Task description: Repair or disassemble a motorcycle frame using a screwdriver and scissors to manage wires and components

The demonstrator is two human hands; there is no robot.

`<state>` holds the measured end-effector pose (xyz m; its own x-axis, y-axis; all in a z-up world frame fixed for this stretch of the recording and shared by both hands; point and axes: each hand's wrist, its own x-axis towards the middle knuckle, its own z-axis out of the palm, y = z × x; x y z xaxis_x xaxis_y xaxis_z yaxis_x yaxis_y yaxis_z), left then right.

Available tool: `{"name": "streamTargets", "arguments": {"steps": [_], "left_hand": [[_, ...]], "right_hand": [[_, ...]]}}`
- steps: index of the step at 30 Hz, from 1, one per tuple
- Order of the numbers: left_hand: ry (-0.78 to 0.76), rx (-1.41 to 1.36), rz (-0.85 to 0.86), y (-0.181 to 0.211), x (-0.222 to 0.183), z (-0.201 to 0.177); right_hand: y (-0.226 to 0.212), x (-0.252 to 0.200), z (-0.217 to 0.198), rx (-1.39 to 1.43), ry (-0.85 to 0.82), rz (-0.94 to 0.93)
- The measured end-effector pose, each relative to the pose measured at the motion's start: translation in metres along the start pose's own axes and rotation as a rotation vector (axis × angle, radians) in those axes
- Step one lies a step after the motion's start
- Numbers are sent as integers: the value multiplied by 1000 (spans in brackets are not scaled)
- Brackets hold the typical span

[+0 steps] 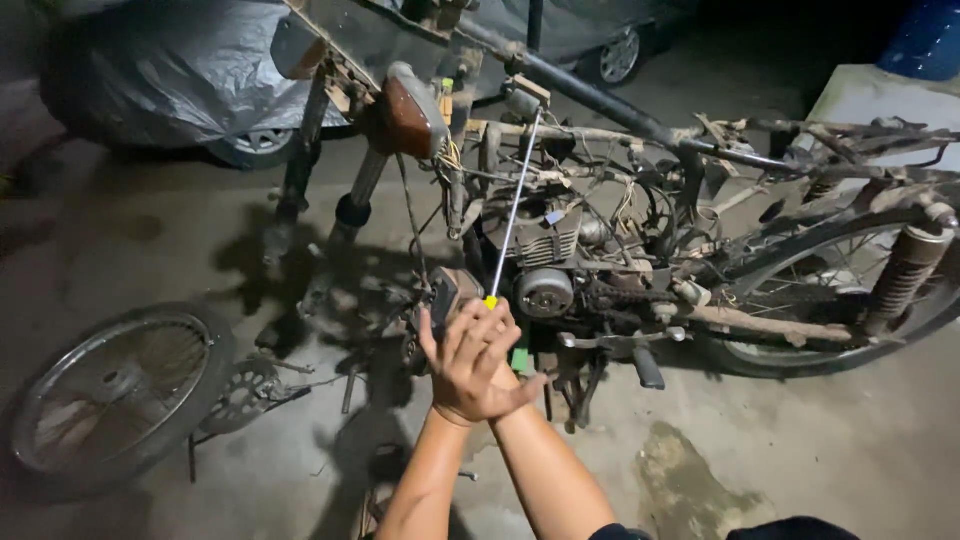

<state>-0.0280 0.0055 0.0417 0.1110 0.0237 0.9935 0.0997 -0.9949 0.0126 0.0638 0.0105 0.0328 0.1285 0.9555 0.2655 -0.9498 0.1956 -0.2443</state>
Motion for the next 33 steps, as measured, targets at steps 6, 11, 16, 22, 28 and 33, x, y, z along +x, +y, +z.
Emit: {"name": "streamTargets", "arguments": {"steps": [6, 11, 16, 22, 28, 33], "left_hand": [[282, -468, -1158, 0, -8, 17], [384, -800, -1729, 6, -9, 19], [170, -397, -855, 21, 1, 11], [69, -194, -31, 13, 9, 15], [344, -413, -801, 26, -15, 18], [92, -120, -212, 10, -5, 15]], "right_hand": [[-3, 0, 4, -42, 103, -18], [-1, -8, 6, -66, 186, -31], [-2, -5, 7, -81, 243, -15], [-4, 0, 16, -121, 313, -33], [10, -2, 22, -600, 607, -110], [2, -7, -32, 359, -145, 83]]}}
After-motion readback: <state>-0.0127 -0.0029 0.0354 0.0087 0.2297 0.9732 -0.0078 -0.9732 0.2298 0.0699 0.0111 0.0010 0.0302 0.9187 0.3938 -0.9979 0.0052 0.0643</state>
